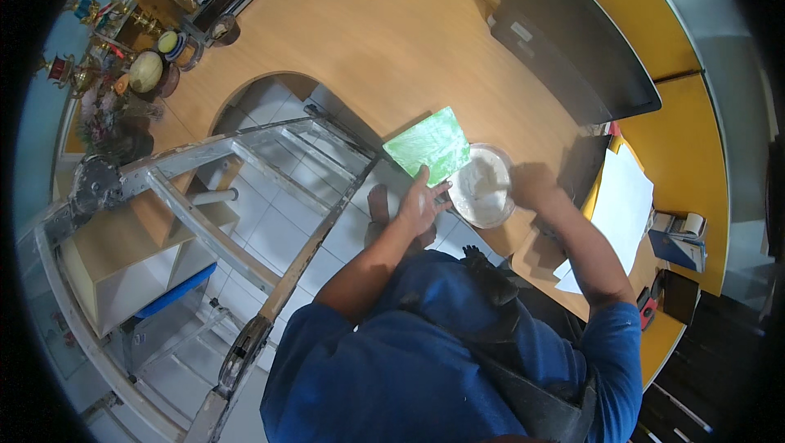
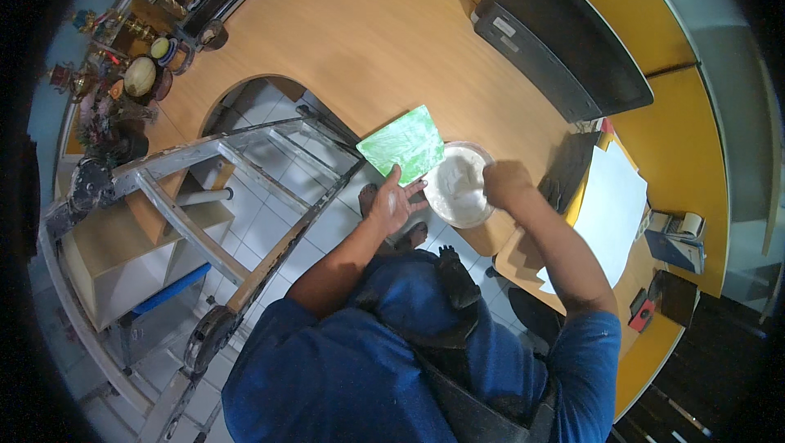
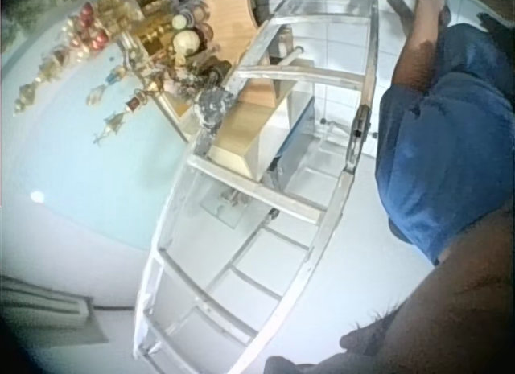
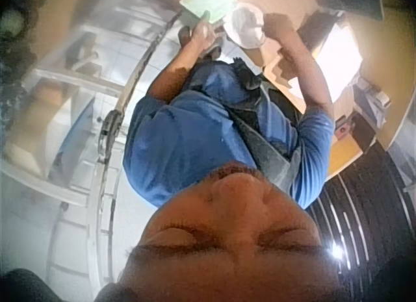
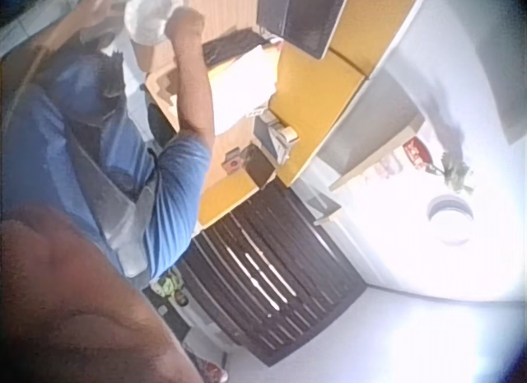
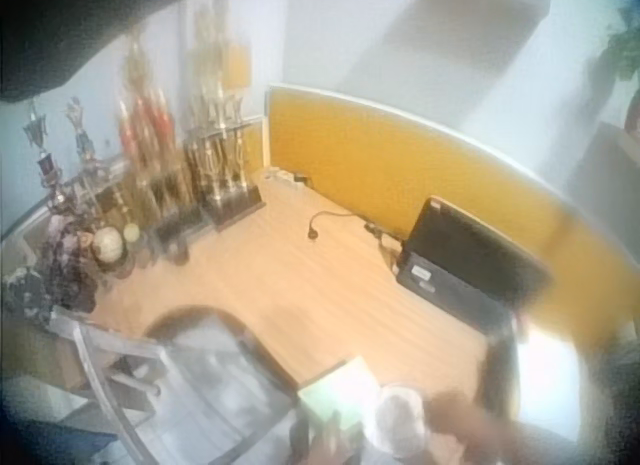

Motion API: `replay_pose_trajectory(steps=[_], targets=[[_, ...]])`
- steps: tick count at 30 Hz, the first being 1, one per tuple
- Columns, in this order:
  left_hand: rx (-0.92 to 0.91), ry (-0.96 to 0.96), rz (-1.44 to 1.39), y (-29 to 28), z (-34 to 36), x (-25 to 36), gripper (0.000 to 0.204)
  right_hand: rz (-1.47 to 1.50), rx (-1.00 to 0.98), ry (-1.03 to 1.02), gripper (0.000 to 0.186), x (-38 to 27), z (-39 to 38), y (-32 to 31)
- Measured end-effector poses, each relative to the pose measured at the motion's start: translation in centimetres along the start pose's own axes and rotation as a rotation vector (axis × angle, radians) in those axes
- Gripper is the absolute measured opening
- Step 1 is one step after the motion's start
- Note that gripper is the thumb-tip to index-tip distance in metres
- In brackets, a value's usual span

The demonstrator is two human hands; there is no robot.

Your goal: The person mixes a white paste in a bucket using a trowel, then applies the paste to the ceiling near an air conditioning unit using a green plastering float. The person repeatedly scoops paste and smooths it onto the ceiling surface.

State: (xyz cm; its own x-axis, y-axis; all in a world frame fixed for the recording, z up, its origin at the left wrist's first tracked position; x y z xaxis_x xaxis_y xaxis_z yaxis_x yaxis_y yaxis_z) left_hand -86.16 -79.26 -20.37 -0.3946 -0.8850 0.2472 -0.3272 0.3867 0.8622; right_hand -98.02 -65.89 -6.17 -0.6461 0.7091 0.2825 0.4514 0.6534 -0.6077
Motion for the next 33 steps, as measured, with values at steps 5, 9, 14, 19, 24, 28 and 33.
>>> replay_pose_trajectory(steps=[5,9,14,19,24,28,33], targets=[[-0.006,-0.021,0.013,0.5,-0.4,0.3,0.069,-0.094,0.159,-0.112,0.019,0.2,2.9,-1.7],[-0.001,-0.013,0.044,0.7,-0.6,0.5,0.070,-0.073,0.088,-0.034,0.019,0.0,3.0,2.0],[-0.014,-0.016,0.027,0.7,-0.4,0.3,0.069,0.104,-0.262,0.008,0.022,1.3,0.8,6.6],[-0.010,-0.002,0.030,0.3,-0.1,0.0,0.067,0.662,-0.562,0.049,0.045,-0.3,-0.8,9.2],[-0.004,-0.032,0.040,0.0,0.0,-0.2,0.070,0.976,-0.520,-0.022,0.047,-1.4,0.5,9.6],[-0.063,-0.023,0.058,0.4,-0.2,0.2,0.074,1.108,-0.400,0.041,0.051,2.2,0.7,8.0],[-0.046,-0.030,0.040,0.3,-0.4,0.4,0.074,0.437,0.013,0.138,0.018,2.5,0.2,3.2]])
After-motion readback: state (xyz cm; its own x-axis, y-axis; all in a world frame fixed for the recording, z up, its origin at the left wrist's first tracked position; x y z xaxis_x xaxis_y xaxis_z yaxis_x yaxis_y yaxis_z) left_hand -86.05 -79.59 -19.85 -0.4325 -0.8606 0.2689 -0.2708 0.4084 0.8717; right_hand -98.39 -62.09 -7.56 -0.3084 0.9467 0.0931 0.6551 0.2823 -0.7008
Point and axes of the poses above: each hand's wrist, its own z-axis towards the middle knuckle, its own y-axis out of the palm, x = y × z, the point moved 8 cm from there along z, towards the middle knuckle, and after that the axes turned 9 degrees about -x, right-handed, at the moved point
